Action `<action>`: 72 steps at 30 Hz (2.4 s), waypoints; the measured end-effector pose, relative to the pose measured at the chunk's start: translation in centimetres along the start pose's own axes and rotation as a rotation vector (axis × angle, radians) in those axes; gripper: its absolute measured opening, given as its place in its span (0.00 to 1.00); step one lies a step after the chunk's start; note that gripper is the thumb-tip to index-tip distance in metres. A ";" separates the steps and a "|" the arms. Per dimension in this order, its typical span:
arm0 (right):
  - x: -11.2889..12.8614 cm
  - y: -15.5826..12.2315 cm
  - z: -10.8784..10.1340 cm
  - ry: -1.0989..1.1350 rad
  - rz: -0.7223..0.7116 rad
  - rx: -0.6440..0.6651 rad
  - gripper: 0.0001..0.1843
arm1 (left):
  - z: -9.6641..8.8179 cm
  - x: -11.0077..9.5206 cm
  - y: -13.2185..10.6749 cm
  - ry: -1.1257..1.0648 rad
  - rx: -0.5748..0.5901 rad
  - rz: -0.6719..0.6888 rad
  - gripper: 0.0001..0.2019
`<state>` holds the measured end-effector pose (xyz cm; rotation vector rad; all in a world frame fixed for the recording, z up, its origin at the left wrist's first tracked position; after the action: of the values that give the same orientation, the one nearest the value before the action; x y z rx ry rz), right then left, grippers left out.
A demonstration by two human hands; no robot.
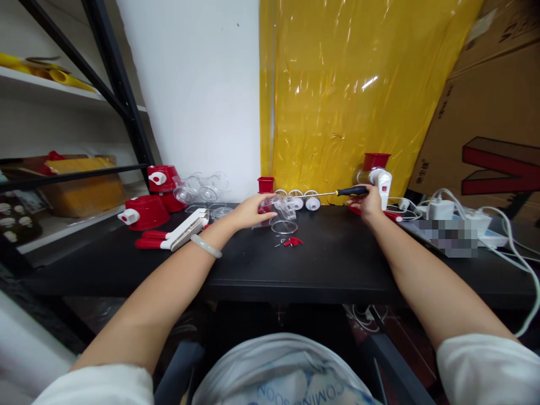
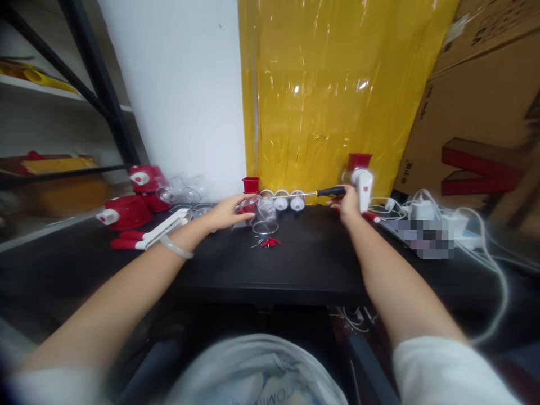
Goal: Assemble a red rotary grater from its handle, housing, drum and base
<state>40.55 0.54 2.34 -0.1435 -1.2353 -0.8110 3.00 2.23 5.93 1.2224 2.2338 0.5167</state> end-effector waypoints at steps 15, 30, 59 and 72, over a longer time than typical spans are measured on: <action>0.5 0.8 -0.3 -0.176 -0.245 0.027 0.18 | -0.1 -0.1 0.0 0.007 0.002 0.001 0.30; 0.3 0.0 0.3 -0.111 -0.087 0.032 0.07 | 0.0 0.2 0.0 0.003 0.004 0.003 0.30; 0.1 0.3 0.0 -0.143 -0.139 0.047 0.09 | 0.0 0.1 0.0 0.005 0.009 -0.007 0.30; 0.8 0.0 -0.5 -0.337 -0.177 -0.004 0.18 | 0.0 0.1 0.0 0.008 0.010 0.004 0.31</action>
<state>41.04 -0.07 2.87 -0.1805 -1.5808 -0.9695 2.99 2.27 5.89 1.2322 2.2434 0.5135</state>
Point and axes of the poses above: each hand's wrist, its own y-axis towards the middle knuckle, its own z-axis out of the palm, x = y × z, the point moved 7 cm from there along y, towards the middle knuckle, and after that the axes turned 3 degrees about -z, right-handed, at the moved point
